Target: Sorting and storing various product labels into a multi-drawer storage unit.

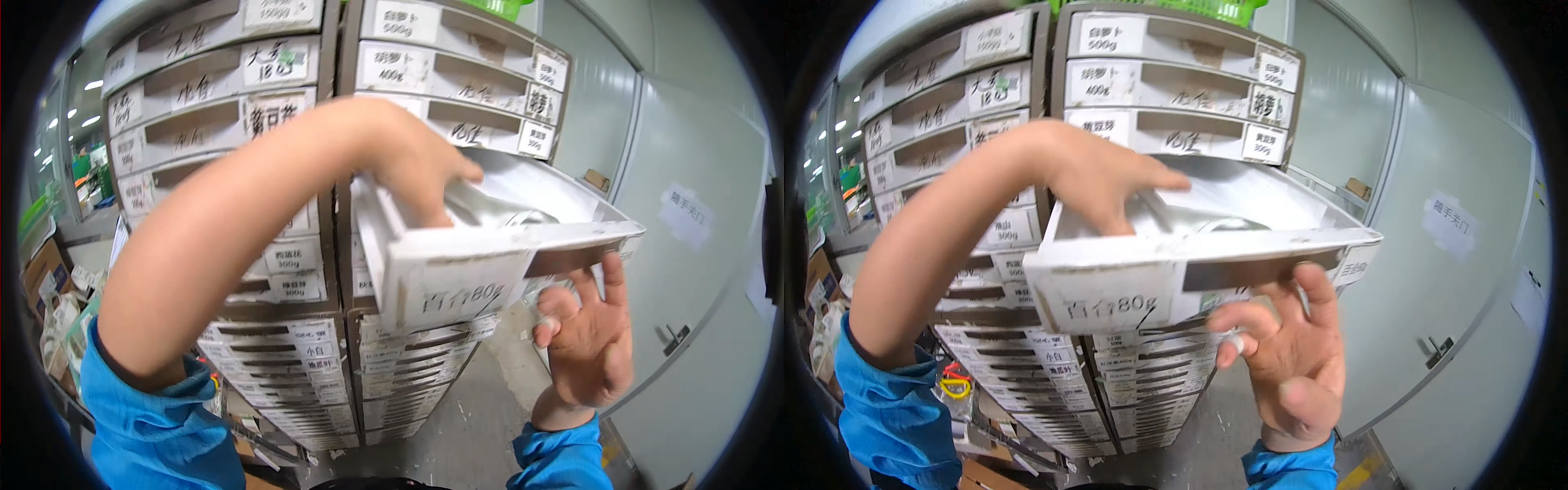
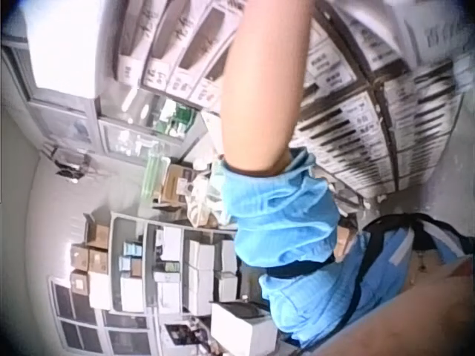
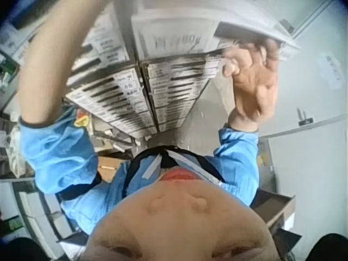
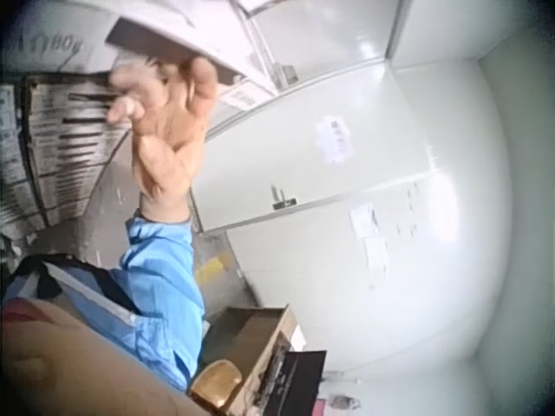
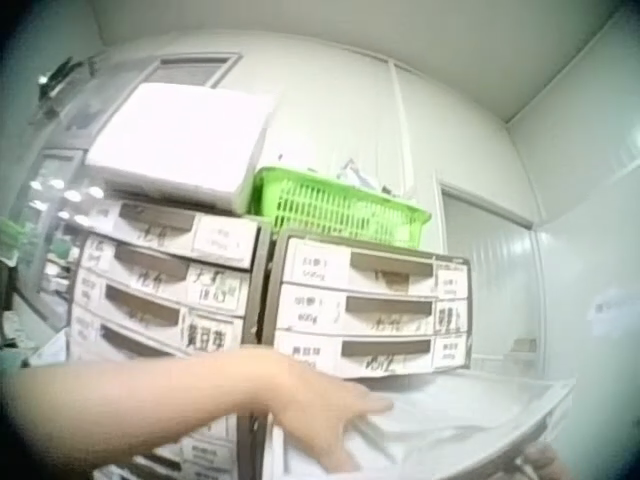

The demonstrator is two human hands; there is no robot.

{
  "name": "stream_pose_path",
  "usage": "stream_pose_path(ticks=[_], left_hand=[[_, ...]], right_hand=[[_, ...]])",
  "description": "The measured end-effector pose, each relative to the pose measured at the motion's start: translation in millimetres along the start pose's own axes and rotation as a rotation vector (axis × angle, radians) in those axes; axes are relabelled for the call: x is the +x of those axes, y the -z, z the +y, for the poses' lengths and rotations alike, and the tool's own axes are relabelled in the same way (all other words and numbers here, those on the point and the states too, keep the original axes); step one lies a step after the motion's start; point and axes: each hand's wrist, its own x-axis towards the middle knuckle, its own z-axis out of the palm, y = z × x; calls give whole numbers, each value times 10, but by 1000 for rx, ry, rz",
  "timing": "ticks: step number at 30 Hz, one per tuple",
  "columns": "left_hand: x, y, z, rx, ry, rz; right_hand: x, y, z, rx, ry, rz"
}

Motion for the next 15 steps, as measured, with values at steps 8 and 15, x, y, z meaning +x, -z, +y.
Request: stream_pose_path(ticks=[8, 15], left_hand=[[120, 140, -67, -86, 143, 345], [102, 44, -167, -512, 221, 620]], right_hand=[[476, 508, -813, -801, 251, -179], [1530, 116, -374, -1377, 134, -403]])
